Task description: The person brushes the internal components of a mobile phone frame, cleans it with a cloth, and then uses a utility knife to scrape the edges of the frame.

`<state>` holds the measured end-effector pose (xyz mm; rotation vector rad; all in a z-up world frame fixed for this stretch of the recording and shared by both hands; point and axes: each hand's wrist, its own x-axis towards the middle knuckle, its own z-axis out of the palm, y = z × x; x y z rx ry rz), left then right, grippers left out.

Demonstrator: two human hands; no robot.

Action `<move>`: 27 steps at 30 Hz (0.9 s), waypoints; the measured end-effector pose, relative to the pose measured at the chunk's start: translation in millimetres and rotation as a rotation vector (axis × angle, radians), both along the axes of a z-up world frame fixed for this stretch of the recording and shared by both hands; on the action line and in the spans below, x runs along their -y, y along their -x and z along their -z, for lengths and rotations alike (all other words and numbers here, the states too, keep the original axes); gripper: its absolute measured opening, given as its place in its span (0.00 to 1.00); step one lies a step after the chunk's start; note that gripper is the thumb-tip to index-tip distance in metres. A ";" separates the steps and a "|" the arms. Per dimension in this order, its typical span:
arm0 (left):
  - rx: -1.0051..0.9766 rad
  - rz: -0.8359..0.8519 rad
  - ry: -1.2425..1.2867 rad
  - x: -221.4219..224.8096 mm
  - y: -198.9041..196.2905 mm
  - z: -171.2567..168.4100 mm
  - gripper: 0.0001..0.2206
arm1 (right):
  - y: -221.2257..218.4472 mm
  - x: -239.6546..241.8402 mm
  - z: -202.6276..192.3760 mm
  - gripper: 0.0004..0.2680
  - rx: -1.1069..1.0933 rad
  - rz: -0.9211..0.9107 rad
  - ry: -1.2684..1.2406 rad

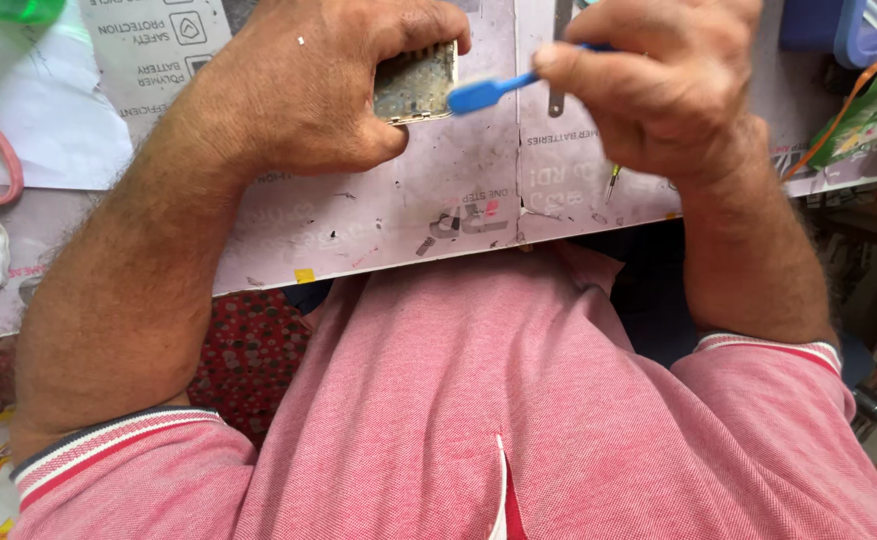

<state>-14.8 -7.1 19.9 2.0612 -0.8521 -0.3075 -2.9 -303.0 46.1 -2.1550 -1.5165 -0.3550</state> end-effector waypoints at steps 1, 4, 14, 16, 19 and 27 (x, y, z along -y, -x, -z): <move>-0.018 0.004 0.009 1.1 0.1 0.7 0.26 | 1.3 1.1 0.7 0.07 -0.010 0.007 0.001; 0.019 0.005 0.005 3.4 -1.7 0.4 0.26 | 1.6 2.8 -0.6 0.07 -0.012 0.025 0.003; 0.044 0.017 0.014 0.5 -3.0 1.3 0.27 | 0.0 -3.0 -9.8 0.05 -0.009 0.030 0.002; 0.066 0.023 0.033 -0.7 -2.0 1.4 0.27 | -1.5 -5.3 -8.2 0.05 -0.055 0.042 -0.001; 0.032 0.038 0.022 1.9 -4.3 -0.8 0.25 | -1.1 -4.9 -3.4 0.08 -0.050 -0.007 -0.010; -0.017 0.084 0.029 0.7 -7.4 -9.3 0.27 | -2.3 2.9 1.8 0.11 -0.152 0.008 -0.066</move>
